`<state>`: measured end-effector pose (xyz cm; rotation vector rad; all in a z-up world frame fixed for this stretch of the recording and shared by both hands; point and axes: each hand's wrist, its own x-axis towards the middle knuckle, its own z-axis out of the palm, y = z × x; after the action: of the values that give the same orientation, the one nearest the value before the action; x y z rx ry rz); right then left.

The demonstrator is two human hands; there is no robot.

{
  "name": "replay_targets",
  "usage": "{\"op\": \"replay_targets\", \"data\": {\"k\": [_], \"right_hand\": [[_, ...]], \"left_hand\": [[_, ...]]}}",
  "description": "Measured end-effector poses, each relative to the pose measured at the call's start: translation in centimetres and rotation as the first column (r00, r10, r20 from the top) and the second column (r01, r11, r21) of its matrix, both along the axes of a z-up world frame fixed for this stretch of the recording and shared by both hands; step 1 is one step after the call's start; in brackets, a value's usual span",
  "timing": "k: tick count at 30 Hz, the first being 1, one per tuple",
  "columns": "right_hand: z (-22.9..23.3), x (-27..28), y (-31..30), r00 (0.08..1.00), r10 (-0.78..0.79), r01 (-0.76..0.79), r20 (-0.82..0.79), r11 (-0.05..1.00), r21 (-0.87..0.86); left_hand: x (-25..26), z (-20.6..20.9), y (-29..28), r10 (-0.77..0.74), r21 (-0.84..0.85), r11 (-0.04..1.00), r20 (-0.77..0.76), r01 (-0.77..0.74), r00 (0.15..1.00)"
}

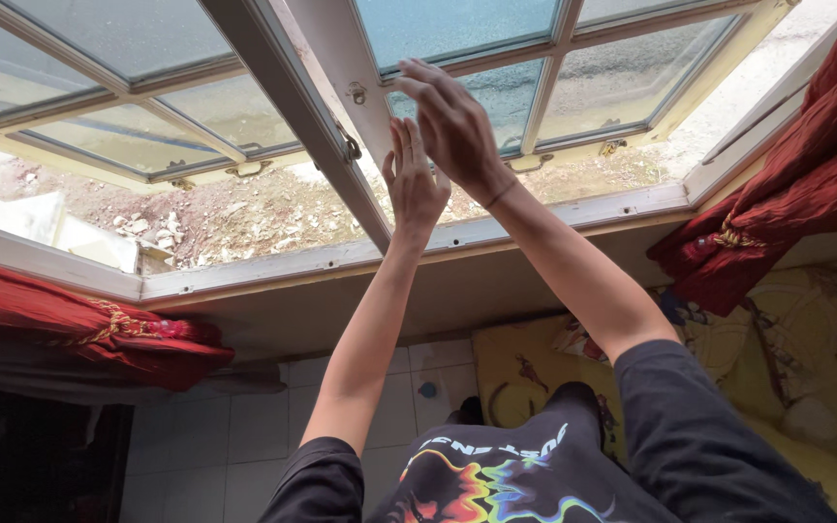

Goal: The person opens and closes a window, then opens and closes multiple wardrobe cabinet doors, and finally opens and closes another window. The actions are performed by hand without tools.

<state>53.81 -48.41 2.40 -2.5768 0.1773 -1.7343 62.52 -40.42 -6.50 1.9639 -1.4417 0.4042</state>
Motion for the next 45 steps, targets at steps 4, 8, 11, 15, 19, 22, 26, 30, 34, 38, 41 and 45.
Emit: {"op": "replay_targets", "data": {"k": [4,8,11,15,19,22,26,30,34,38,41,45], "right_hand": [[0.3,5.7,-0.8,0.983,0.049,-0.062,-0.177,0.995,-0.071],[-0.5,7.7,-2.3,0.969,-0.028,0.002,-0.245,0.994,-0.105],[-0.5,7.6,-3.0,0.956,-0.062,0.038,-0.287,0.995,-0.088],[-0.1,7.2,-3.7,0.935,-0.03,0.021,-0.355,0.999,-0.03],[1.3,-0.3,-6.6,0.899,-0.119,0.064,-0.421,0.988,-0.143],[3.4,-13.8,-9.3,0.722,-0.405,0.288,-0.561,0.913,-0.288],[5.5,-26.1,-9.3,-0.367,-0.51,0.428,-0.778,0.65,-0.628],[6.0,-32.3,-9.1,-0.364,-0.613,0.408,-0.702,0.572,-0.711],[4.6,-32.9,-11.5,-0.067,-0.569,0.572,-0.82,0.651,-0.499],[3.0,-31.2,-16.9,0.369,-0.549,0.791,-0.75,0.609,-0.056],[1.0,-30.3,-21.9,0.583,-0.742,0.771,-0.331,0.634,-0.065],[-1.5,-30.7,-27.6,0.575,-0.813,0.81,-0.089,0.581,-0.08]], "left_hand": [[1.2,-0.1,-1.2,-0.059,0.071,0.995,-0.06,0.063,0.996],[2.3,-0.6,-2.5,-0.078,-0.007,0.997,-0.003,0.078,0.997],[2.5,-0.3,-3.6,-0.097,0.042,0.994,-0.069,0.1,0.993],[3.0,0.4,-5.2,0.01,0.112,0.994,-0.054,-0.003,0.998],[4.0,0.3,-6.2,0.097,0.148,0.984,0.012,-0.098,0.995],[4.6,-0.1,-7.2,0.116,0.086,0.989,0.047,-0.12,0.992],[5.2,-0.2,-9.1,0.117,0.06,0.991,0.002,-0.117,0.993],[5.2,0.1,-10.0,0.113,0.047,0.993,-0.008,-0.112,0.994],[5.3,0.3,-9.9,0.127,0.081,0.988,0.013,-0.128,0.992],[5.0,0.7,-9.7,0.122,0.118,0.986,-0.003,-0.121,0.992],[5.5,1.2,-10.1,0.121,0.135,0.984,-0.035,-0.116,0.992],[5.8,1.4,-10.5,0.128,0.144,0.982,-0.047,-0.12,0.991]]}}
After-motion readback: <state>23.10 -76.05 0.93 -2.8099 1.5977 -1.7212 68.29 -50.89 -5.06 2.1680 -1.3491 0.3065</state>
